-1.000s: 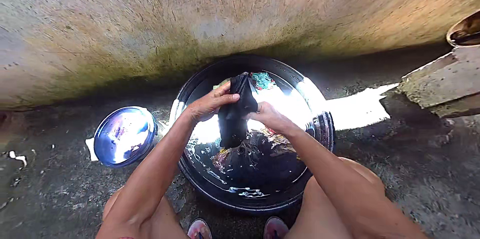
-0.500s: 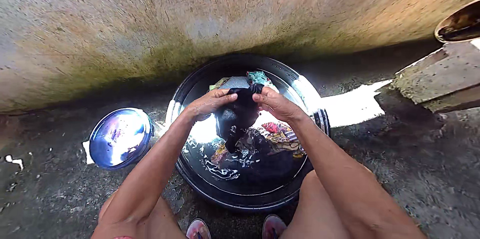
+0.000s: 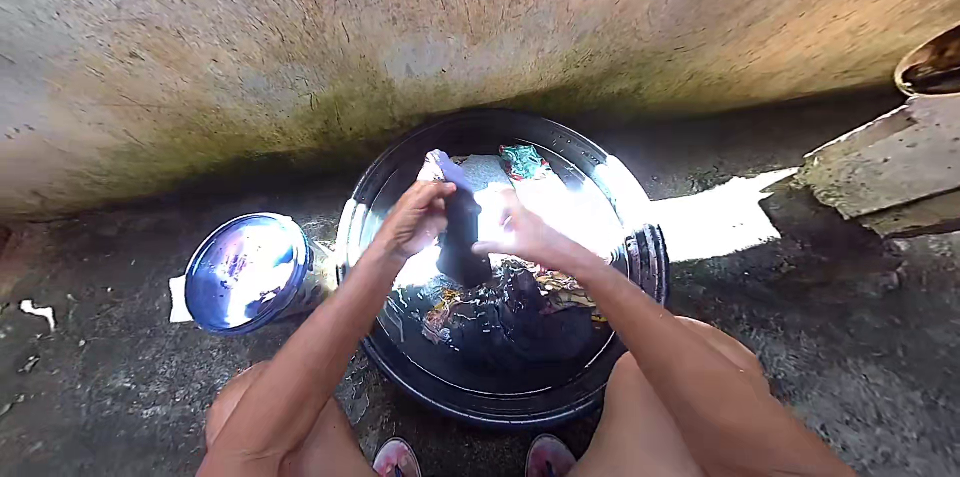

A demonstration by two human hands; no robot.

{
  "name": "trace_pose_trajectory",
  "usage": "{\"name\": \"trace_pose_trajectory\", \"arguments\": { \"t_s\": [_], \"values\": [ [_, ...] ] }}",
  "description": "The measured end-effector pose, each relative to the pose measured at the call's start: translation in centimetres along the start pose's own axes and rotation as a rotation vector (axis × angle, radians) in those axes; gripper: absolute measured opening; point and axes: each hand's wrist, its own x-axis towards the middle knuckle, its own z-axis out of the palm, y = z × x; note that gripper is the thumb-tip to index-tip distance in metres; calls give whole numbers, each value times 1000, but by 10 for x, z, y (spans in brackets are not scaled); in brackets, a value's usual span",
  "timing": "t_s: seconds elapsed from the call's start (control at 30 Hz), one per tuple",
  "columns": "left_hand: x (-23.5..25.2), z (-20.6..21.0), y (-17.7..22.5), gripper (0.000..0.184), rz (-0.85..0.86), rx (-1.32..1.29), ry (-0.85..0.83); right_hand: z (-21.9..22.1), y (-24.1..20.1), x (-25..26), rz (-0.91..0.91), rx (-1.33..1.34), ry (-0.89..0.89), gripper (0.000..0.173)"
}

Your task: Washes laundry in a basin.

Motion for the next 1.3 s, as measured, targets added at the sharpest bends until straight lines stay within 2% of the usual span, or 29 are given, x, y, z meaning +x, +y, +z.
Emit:
{"name": "trace_pose_trajectory", "arguments": {
  "t_s": [0.03,0.07,0.13,0.2,0.27,0.37,0.43,0.5,0.57,0.6,0.63,0.7,0.73,0.8,0.87,0.93,1.0,1.03,1.1,1.17,1.2,1.23,1.3],
  "values": [
    [0,8,-7,18,1,-12,-19,11,-10,-4,1,43,12,101],
    [0,15,-11,26,-5,75,-31,19,-14,-4,-7,86,67,91],
    [-1,22,-5,42,13,535,23,21,-8,4,-12,187,194,53],
    [-1,17,1,36,159,989,160,6,9,11,-13,316,255,30],
    [10,0,-3,38,384,1212,278,-14,18,9,-83,389,276,21],
    [18,-14,-9,36,581,1337,371,-33,12,3,-200,438,253,19],
    [16,-14,-14,32,660,1321,367,-34,5,2,-249,521,201,21],
    [15,-8,-20,46,686,1214,287,-31,1,3,-276,582,125,22],
    [14,2,-27,77,513,958,50,-26,1,5,-308,570,56,23],
    [15,4,-31,85,386,831,-71,-26,2,6,-323,548,37,22],
    [17,5,-35,77,273,724,-154,-28,2,6,-343,491,38,22],
    [17,7,-33,30,91,612,-212,-42,4,-1,-394,298,68,21],
    [17,7,-30,16,9,564,-242,-48,6,-4,-407,213,100,18],
    [17,7,-27,27,-91,429,-309,-52,11,-9,-392,105,183,12],
    [12,10,-23,29,-109,301,-348,-54,12,-11,-372,64,191,20],
    [8,13,-19,30,-96,185,-317,-54,18,-11,-346,179,187,23],
    [7,9,-20,31,-99,29,-273,-48,25,-8,-307,392,72,45],
    [8,6,-21,32,-97,-55,-271,-43,26,-7,-285,475,-25,49],
    [9,0,-22,33,-93,-174,-286,-34,26,-6,-272,542,-190,35],
    [9,-7,-18,36,-98,-158,-292,-34,22,-4,-279,508,-208,13],
    [8,-13,-13,39,-111,-102,-283,-36,22,-2,-295,505,-168,14],
    [6,-18,-9,41,-129,-10,-266,-40,22,-2,-314,522,-126,23],
    [3,-30,0,37,-185,253,-220,-47,24,-4,-313,655,-50,26]
  ]
}}
